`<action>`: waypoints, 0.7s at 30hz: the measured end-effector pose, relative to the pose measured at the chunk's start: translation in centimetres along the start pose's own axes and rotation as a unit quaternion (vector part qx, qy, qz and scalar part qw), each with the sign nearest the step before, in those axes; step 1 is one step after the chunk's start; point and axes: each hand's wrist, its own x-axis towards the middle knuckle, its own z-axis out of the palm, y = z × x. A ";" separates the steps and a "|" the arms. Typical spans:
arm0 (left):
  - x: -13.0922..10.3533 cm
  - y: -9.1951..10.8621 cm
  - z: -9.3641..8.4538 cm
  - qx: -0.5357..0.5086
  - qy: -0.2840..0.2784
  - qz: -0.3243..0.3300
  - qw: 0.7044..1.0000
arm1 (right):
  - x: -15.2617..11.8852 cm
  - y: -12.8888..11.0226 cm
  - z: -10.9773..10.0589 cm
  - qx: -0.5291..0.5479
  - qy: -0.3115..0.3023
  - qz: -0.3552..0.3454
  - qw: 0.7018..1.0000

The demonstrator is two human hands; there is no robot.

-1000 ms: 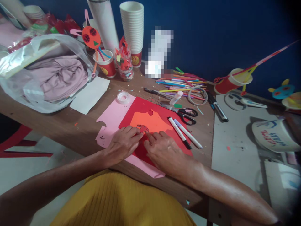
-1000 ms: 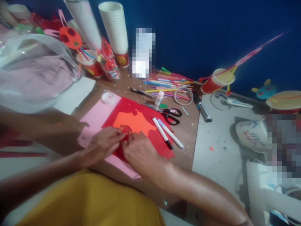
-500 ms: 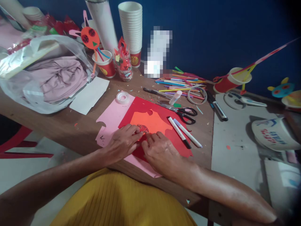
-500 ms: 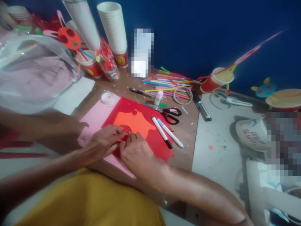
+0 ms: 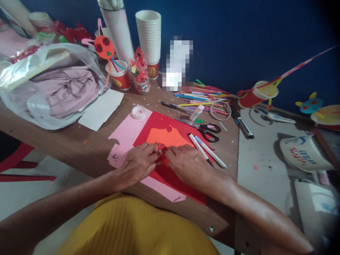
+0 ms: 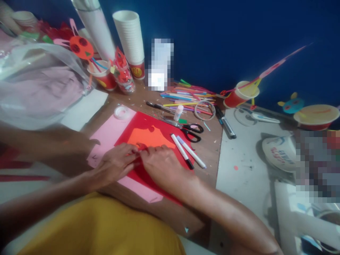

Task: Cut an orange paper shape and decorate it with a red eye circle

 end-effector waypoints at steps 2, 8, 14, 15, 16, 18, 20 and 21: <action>0.0 0.1 0.0 0.009 -0.001 -0.005 1.000 | 0.5 1.5 -0.1 0.024 0.010 0.016 1.000; -0.1 0.0 0.1 -0.008 0.008 -0.013 1.000 | 2.0 3.9 0.7 0.069 0.049 0.026 0.996; -0.1 0.1 -0.1 0.006 0.002 -0.014 1.000 | 1.8 4.4 1.2 0.068 0.043 -0.035 0.996; -0.1 0.2 -0.2 0.008 0.003 -0.013 1.000 | 1.7 4.5 1.2 0.063 0.037 -0.040 0.996; -0.1 0.2 -0.2 0.009 0.008 -0.011 1.000 | 1.6 4.5 1.1 0.057 0.031 -0.043 0.997; -0.2 0.2 -0.1 0.015 0.016 -0.004 1.000 | 1.5 4.5 1.0 0.039 0.016 -0.044 0.998; -0.3 0.2 0.1 0.037 0.020 0.007 0.999 | 1.4 4.4 0.9 0.027 0.006 -0.038 0.999; -0.4 0.1 0.2 0.052 0.019 0.015 0.998 | 1.3 4.4 0.8 0.026 0.003 -0.035 0.999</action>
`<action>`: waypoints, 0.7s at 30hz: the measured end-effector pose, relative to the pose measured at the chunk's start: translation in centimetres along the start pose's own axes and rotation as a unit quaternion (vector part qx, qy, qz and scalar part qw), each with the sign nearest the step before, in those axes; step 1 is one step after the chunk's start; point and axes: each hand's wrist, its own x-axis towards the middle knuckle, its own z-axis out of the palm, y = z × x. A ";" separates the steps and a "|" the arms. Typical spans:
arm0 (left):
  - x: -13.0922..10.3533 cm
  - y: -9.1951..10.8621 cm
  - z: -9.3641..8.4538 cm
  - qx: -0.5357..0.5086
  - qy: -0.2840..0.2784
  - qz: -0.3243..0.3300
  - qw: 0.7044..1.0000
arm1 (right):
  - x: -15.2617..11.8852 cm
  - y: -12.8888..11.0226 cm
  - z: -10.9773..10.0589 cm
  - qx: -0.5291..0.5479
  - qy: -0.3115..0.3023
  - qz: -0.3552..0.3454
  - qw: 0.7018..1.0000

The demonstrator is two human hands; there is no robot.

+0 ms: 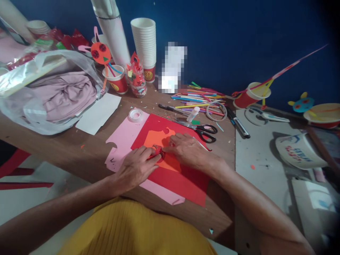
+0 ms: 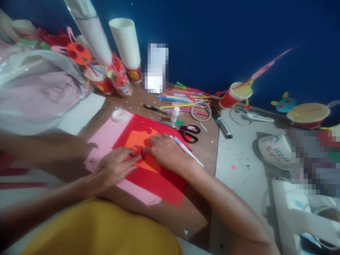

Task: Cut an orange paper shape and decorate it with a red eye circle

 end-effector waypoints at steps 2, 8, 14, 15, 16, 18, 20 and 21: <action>0.0 -0.1 0.2 0.030 -0.006 0.018 0.999 | -0.1 -0.1 0.0 0.007 0.000 0.006 1.000; 0.2 -0.6 -0.2 0.020 -0.033 0.056 0.998 | -0.2 -0.3 -0.1 0.022 0.001 0.020 1.000; 0.1 -0.7 -0.6 0.012 -0.041 0.070 0.997 | -0.1 -0.4 -0.3 0.018 -0.004 0.025 1.000; 0.1 -0.7 -0.6 0.011 -0.043 0.071 0.996 | -0.1 -0.4 -0.3 0.020 -0.004 0.025 0.999; 0.1 -0.7 -0.6 0.011 -0.047 0.072 0.996 | -0.1 -0.4 -0.3 0.022 -0.003 0.026 0.999; 0.3 -0.9 -0.8 0.013 -0.054 0.077 0.995 | 0.0 -0.3 -0.3 0.026 -0.006 0.026 0.999; 0.6 -1.2 -1.1 0.019 -0.064 0.094 0.993 | 0.0 -0.3 -0.3 0.032 -0.010 0.026 0.999; 0.8 -1.4 -1.2 0.022 -0.071 0.106 0.992 | 0.0 -0.3 -0.3 0.034 -0.013 0.026 0.999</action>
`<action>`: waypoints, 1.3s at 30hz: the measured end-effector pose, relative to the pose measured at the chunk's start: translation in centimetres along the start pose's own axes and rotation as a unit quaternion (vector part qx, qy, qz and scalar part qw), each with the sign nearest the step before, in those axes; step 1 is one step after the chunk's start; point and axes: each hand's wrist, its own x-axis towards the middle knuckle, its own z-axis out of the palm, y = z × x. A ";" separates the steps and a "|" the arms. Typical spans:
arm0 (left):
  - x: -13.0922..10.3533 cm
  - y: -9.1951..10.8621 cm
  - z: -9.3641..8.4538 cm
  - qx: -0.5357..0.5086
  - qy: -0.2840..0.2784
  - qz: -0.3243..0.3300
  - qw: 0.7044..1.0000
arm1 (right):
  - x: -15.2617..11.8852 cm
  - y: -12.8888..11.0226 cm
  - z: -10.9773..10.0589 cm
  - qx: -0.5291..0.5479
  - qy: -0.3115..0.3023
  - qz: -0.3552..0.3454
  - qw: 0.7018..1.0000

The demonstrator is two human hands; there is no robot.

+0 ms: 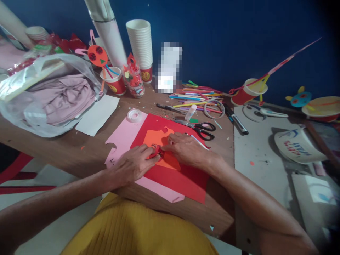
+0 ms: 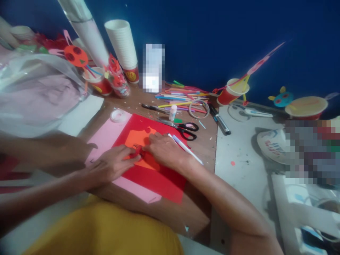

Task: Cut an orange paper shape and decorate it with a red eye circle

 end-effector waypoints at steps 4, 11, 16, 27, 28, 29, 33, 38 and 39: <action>0.8 -1.0 -0.3 0.001 -0.003 0.037 0.999 | -0.1 0.0 -0.1 0.014 0.000 0.006 1.000; 1.2 -0.8 0.1 -0.066 0.073 -0.027 0.995 | 0.0 0.1 -0.2 0.028 0.008 0.010 1.000; 1.0 -0.3 1.0 -0.103 0.071 -0.106 0.987 | 0.1 0.2 -0.1 0.028 0.003 0.011 1.000; 1.5 0.3 1.1 -0.119 0.079 -0.119 0.983 | 0.1 0.1 -0.2 0.032 -0.002 0.012 0.999; 1.5 0.3 1.1 -0.117 0.082 -0.117 0.983 | 0.1 0.1 -0.2 0.033 -0.001 0.011 0.999; 1.6 0.3 1.1 -0.115 0.086 -0.116 0.983 | 0.1 0.1 -0.2 0.032 0.001 0.010 0.999; 1.6 0.2 1.3 -0.109 0.093 -0.103 0.984 | 0.1 0.2 0.0 0.024 0.009 0.008 1.000; 1.5 0.2 1.2 -0.111 0.098 -0.097 0.984 | 0.1 0.2 0.3 0.020 0.024 0.002 1.000; 1.5 0.2 1.3 -0.114 0.101 -0.097 0.984 | 0.1 0.2 0.4 0.019 0.022 0.004 1.000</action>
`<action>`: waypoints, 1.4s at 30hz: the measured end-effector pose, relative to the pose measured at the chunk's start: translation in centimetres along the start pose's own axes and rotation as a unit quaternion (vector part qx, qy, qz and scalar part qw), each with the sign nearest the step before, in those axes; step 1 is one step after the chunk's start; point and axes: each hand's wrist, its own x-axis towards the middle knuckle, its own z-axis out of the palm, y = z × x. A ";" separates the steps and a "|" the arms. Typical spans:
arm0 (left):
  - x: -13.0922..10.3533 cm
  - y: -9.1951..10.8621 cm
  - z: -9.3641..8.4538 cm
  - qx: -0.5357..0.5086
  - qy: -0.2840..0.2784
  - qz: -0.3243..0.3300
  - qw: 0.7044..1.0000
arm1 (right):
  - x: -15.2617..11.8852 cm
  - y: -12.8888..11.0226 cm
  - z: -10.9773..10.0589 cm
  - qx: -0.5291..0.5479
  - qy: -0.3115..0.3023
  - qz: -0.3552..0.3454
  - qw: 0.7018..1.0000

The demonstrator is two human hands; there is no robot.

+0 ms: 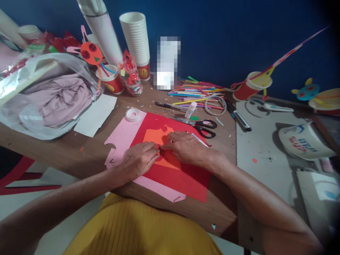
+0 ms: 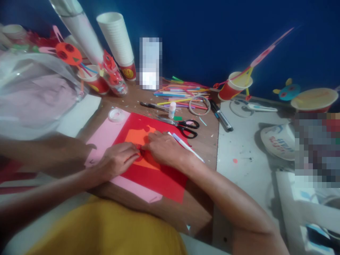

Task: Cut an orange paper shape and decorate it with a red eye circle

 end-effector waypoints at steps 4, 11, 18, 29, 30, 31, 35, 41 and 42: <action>0.0 0.0 0.1 -0.001 0.010 0.000 1.000 | 0.0 0.1 0.1 0.001 -0.002 0.006 1.000; 0.1 0.3 0.0 0.011 0.010 0.009 1.000 | 0.1 0.3 0.0 0.016 -0.007 -0.002 1.000; 0.1 0.2 -0.1 0.044 0.014 0.030 0.999 | 0.2 0.3 -0.1 0.025 -0.018 -0.001 1.000; 0.2 0.4 -0.2 0.062 0.001 0.022 0.998 | 0.2 0.3 -0.2 0.038 -0.020 0.000 0.999; 0.2 0.4 -0.1 0.065 0.001 0.023 0.998 | 0.2 0.3 -0.2 0.038 -0.019 0.000 0.999; 0.2 0.4 -0.1 0.066 0.000 0.024 0.998 | 0.2 0.3 -0.1 0.038 -0.019 0.001 0.999; 0.3 0.4 -0.2 0.068 -0.008 0.028 0.997 | 0.2 0.4 0.0 0.032 -0.018 0.001 0.999; 0.3 0.8 -0.5 0.088 -0.024 0.029 0.995 | 0.2 0.5 0.0 0.033 -0.022 -0.006 0.999; 0.2 0.9 -0.5 0.099 -0.030 0.029 0.994 | 0.2 0.5 0.0 0.035 -0.020 -0.006 0.999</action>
